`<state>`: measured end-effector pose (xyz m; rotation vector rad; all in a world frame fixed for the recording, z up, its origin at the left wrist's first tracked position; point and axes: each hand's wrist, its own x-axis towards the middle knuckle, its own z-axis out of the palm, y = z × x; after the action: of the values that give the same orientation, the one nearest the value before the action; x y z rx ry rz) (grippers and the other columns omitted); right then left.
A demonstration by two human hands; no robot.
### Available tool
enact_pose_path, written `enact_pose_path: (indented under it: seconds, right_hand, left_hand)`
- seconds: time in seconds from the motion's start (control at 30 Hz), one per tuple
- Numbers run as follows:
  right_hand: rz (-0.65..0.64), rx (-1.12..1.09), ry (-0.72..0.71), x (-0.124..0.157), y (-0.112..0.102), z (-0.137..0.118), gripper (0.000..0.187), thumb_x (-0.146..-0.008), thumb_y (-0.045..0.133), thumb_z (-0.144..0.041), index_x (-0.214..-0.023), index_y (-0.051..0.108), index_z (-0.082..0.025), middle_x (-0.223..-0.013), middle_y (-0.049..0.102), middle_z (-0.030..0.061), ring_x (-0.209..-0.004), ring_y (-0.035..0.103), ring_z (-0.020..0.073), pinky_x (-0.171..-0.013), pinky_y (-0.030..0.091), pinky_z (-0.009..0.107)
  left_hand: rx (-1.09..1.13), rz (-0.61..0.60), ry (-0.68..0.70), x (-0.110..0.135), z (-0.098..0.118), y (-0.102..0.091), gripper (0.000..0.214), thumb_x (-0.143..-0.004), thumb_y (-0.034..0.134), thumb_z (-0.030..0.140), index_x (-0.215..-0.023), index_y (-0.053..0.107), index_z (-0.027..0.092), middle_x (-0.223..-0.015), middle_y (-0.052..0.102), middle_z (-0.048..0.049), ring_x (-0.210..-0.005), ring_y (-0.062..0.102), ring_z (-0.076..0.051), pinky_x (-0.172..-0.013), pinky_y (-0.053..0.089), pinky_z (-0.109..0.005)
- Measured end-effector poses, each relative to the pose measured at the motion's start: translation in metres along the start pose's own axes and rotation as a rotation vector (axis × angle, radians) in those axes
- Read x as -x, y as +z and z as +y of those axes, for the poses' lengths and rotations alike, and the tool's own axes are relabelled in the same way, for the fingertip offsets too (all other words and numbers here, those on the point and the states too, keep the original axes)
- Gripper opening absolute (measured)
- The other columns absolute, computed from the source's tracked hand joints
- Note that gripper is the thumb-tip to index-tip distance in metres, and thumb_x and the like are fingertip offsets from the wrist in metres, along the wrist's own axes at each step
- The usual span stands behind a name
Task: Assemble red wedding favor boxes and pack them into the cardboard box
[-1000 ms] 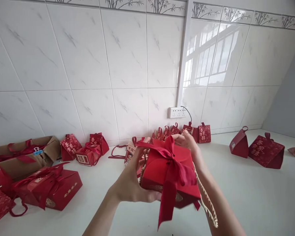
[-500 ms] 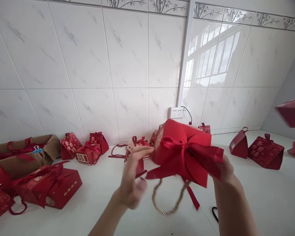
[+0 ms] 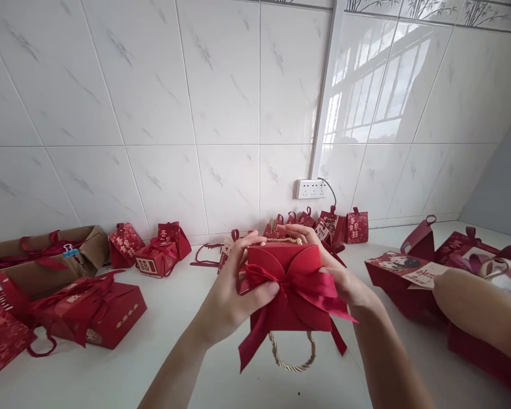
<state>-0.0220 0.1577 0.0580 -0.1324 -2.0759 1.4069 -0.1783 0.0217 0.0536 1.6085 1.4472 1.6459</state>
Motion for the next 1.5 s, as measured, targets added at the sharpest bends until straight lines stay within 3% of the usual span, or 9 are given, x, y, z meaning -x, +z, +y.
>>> enact_pose_path:
  seconds: [0.1,0.2,0.37,0.47,0.63,0.77,1.0,1.2,1.5]
  right_hand:
    - [0.072,-0.03,0.021,-0.002,-0.001,0.002,0.057,-0.084,0.052,-0.055,-0.13,0.03,-0.03,-0.137,0.044,0.011,-0.125,0.046,0.0251,-0.099,0.042,0.043]
    - [0.278,-0.005,0.012,-0.001,0.004,-0.003,0.034,-0.087,0.048,-0.057,-0.103,0.044,-0.027,-0.135,0.045,0.0086,-0.124,0.047,0.0255,-0.098,0.042,0.042]
    - [0.335,0.142,-0.052,0.004,0.016,-0.016,0.042,-0.085,0.05,-0.059,-0.069,0.046,-0.02,-0.122,0.052,0.0082,-0.111,0.054,0.0259,-0.085,0.049,0.033]
    - [0.334,0.208,-0.059,0.006,0.019,-0.021,0.036,-0.086,0.055,-0.05,-0.068,0.05,-0.019,-0.115,0.056,0.008,-0.105,0.056,0.0231,-0.075,0.051,0.028]
    - [0.283,0.077,-0.074,0.009,0.019,-0.024,0.029,-0.085,0.059,-0.045,-0.074,0.052,-0.019,-0.122,0.055,0.0076,-0.099,0.06,0.0207,-0.072,0.053,0.027]
    - [0.297,0.082,-0.052,0.01,0.02,-0.022,0.029,-0.082,0.064,-0.043,-0.07,0.054,-0.019,-0.126,0.054,0.0084,-0.103,0.059,0.0236,-0.071,0.055,0.03]
    - [0.325,0.047,-0.028,0.005,0.021,-0.019,0.028,-0.082,0.064,-0.043,-0.069,0.057,-0.019,-0.127,0.056,0.0073,-0.091,0.064,0.0205,-0.062,0.055,0.028]
    - [0.324,0.03,0.018,0.004,0.018,-0.02,0.033,-0.078,0.066,-0.047,-0.068,0.059,-0.017,-0.127,0.056,0.0094,-0.084,0.066,0.0196,-0.058,0.055,0.026]
    - [0.338,0.013,0.001,0.006,0.014,-0.019,0.031,-0.079,0.067,-0.046,-0.067,0.06,-0.018,-0.122,0.059,0.0069,-0.097,0.063,0.0218,-0.07,0.053,0.027]
  left_hand:
    - [-0.028,0.138,0.029,-0.003,0.0,-0.002,0.051,-0.077,0.067,0.041,-0.123,0.047,0.031,-0.136,0.049,-0.0057,-0.12,0.053,-0.025,-0.095,0.051,-0.037]
    - [-0.137,0.313,0.084,-0.003,0.0,-0.002,0.051,-0.077,0.068,0.039,-0.123,0.047,0.03,-0.134,0.048,-0.0064,-0.117,0.054,-0.025,-0.094,0.05,-0.038]
    - [-0.298,0.357,0.213,-0.003,-0.002,0.004,0.048,-0.075,0.07,0.036,-0.119,0.05,0.03,-0.14,0.039,-0.0057,-0.129,0.042,-0.029,-0.102,0.043,-0.044]
    - [-0.303,0.383,0.245,-0.003,-0.003,0.008,0.047,-0.076,0.069,0.034,-0.119,0.05,0.03,-0.138,0.042,-0.0053,-0.13,0.04,-0.028,-0.106,0.04,-0.045]
    - [-0.246,0.444,0.251,-0.002,-0.003,0.009,0.049,-0.077,0.068,0.034,-0.122,0.048,0.031,-0.139,0.042,-0.0044,-0.133,0.038,-0.026,-0.109,0.037,-0.043]
    - [-0.157,0.523,0.27,-0.002,-0.003,0.01,0.057,-0.076,0.069,0.036,-0.125,0.04,0.032,-0.143,0.036,-0.0066,-0.132,0.04,-0.026,-0.1,0.046,-0.039]
    - [-0.183,0.612,0.334,-0.002,-0.004,0.016,0.015,-0.087,0.057,0.034,-0.092,0.046,0.025,-0.13,0.048,-0.0056,-0.127,0.046,-0.021,-0.091,0.049,-0.032]
    - [-0.196,0.598,0.353,-0.002,-0.004,0.017,0.012,-0.092,0.049,0.029,-0.082,0.046,0.023,-0.105,0.06,-0.0025,-0.129,0.043,-0.017,-0.095,0.044,-0.03]
    - [-0.149,0.586,0.287,-0.002,-0.002,0.017,0.017,-0.093,0.048,0.033,-0.08,0.047,0.022,-0.132,0.053,-0.0051,-0.129,0.044,-0.018,-0.095,0.045,-0.03]
